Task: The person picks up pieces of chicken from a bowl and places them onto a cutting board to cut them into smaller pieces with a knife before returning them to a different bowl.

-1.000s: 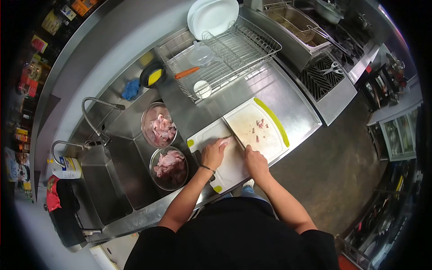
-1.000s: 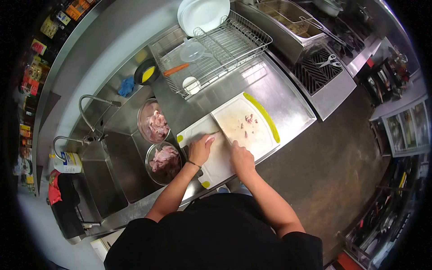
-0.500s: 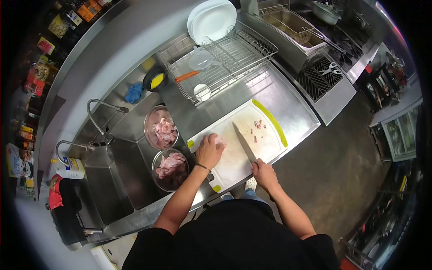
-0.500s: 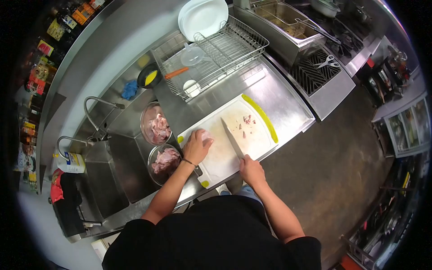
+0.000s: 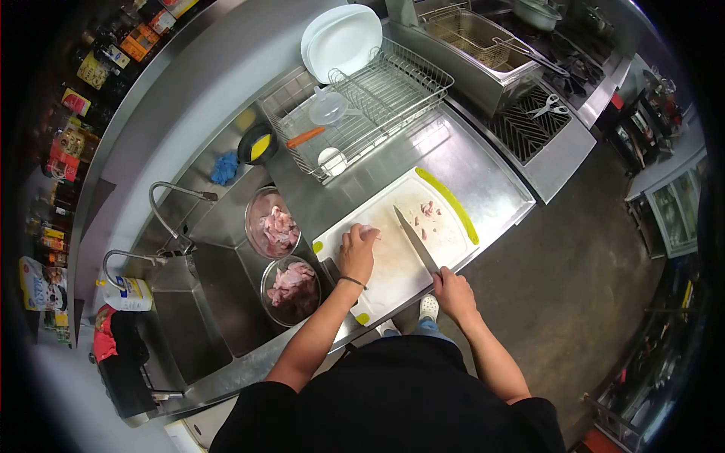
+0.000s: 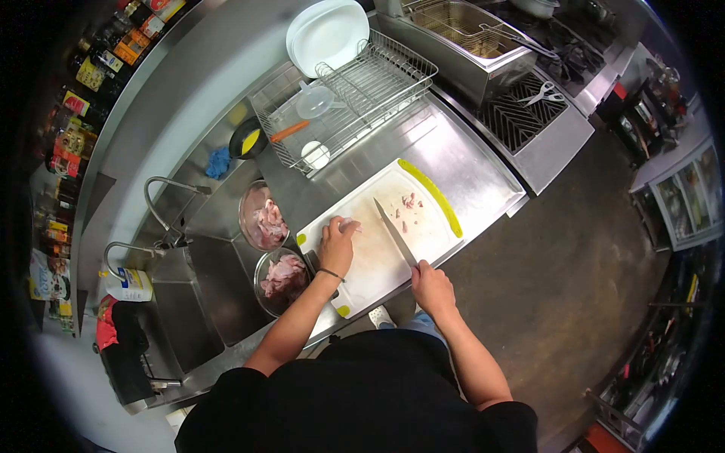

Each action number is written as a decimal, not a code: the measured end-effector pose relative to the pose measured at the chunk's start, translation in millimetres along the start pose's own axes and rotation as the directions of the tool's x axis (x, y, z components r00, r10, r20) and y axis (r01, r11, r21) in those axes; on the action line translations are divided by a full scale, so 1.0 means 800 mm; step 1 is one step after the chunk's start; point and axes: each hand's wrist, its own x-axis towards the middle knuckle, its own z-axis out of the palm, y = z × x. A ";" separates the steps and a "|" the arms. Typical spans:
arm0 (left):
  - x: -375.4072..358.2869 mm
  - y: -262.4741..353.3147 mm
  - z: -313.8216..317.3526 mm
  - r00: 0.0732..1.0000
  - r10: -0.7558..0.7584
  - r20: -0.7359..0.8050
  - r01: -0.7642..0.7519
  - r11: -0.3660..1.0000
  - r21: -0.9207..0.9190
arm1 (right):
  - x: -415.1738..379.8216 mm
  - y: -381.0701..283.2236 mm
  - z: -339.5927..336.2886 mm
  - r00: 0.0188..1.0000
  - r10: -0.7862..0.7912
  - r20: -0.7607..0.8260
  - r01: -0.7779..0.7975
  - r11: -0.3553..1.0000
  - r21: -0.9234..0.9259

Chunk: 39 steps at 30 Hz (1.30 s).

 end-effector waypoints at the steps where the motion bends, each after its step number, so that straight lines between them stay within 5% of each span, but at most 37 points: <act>1: 0.002 0.004 -0.006 0.999 -0.034 0.040 0.035 0.999 -0.020 | -0.001 0.001 0.002 1.000 -0.002 0.002 0.002 1.000 0.002; 6: 0.006 -0.011 -0.002 0.994 -0.065 0.090 0.070 0.996 -0.048 | -0.005 0.001 0.006 1.000 -0.013 0.029 0.013 1.000 -0.018; 8: -0.002 -0.017 0.003 0.996 -0.003 -0.089 -0.006 0.995 -0.100 | -0.005 -0.001 0.004 0.999 -0.022 0.026 0.023 0.999 -0.042; 13: -0.016 -0.031 0.015 0.969 0.017 -0.245 -0.052 0.989 -0.140 | -0.008 -0.006 0.007 0.999 -0.027 0.031 0.030 0.996 -0.089; 20: -0.029 -0.049 0.018 0.949 -0.129 -0.289 0.016 0.931 -0.364 | -0.018 -0.040 0.017 0.948 -0.317 0.037 0.318 0.923 -0.216; 24: -0.034 -0.053 0.017 0.951 -0.196 -0.241 0.082 0.907 -0.414 | -0.020 -0.061 0.004 0.956 -0.278 0.095 0.293 0.926 -0.237; 30: -0.030 -0.050 0.012 0.942 -0.037 -0.334 -0.073 0.948 -0.309 | -0.022 -0.073 -0.015 0.968 -0.155 0.199 0.218 0.911 -0.350; 39: -0.014 -0.030 0.018 0.943 -0.196 -0.269 0.123 0.956 -0.267 | -0.021 -0.073 -0.022 0.972 -0.114 0.207 0.186 0.909 -0.374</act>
